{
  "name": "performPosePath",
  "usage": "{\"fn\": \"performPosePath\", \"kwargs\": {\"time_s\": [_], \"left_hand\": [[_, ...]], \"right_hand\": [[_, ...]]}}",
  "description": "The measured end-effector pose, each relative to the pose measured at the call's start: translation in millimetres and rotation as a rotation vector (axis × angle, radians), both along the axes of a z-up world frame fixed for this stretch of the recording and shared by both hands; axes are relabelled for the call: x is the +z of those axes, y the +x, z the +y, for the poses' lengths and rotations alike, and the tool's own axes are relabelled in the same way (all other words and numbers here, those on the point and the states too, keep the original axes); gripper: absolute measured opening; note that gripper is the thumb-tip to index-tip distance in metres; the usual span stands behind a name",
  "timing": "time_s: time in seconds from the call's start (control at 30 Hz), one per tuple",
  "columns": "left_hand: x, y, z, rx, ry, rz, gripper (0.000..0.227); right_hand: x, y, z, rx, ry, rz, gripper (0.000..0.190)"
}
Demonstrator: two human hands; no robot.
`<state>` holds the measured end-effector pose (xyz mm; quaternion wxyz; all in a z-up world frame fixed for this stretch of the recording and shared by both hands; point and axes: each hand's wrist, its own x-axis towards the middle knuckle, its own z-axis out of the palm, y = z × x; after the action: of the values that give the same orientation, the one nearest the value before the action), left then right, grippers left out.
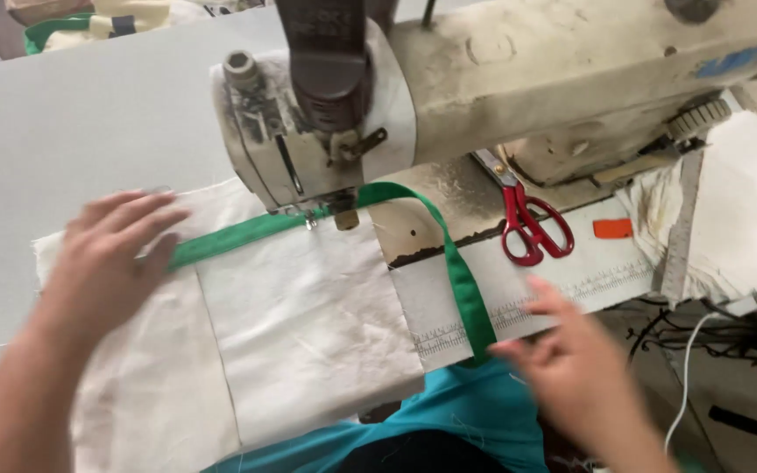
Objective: Sewing green straps onto white fabric pieces using an industrial sewing machine, including alignment and trimming.
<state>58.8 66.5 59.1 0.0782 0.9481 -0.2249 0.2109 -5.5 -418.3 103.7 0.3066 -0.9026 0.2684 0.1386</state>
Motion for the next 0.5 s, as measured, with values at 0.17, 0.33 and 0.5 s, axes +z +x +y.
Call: {"fn": "performPosePath", "kwargs": {"time_s": [0.17, 0.33, 0.5], "left_hand": [[-20, -28, 34, 0.019, 0.029, 0.081, 0.037], [-13, -100, -22, 0.258, 0.334, 0.058, 0.051], [-2, -136, -115, 0.238, 0.21, 0.251, 0.063]], "right_hand": [[-62, 26, 41, 0.977, 0.212, -0.372, 0.035], [-39, 203, 95, 1.19, 0.164, -0.146, 0.039], [-15, 257, 213, 0.03, 2.51, -0.089, 0.097]]}}
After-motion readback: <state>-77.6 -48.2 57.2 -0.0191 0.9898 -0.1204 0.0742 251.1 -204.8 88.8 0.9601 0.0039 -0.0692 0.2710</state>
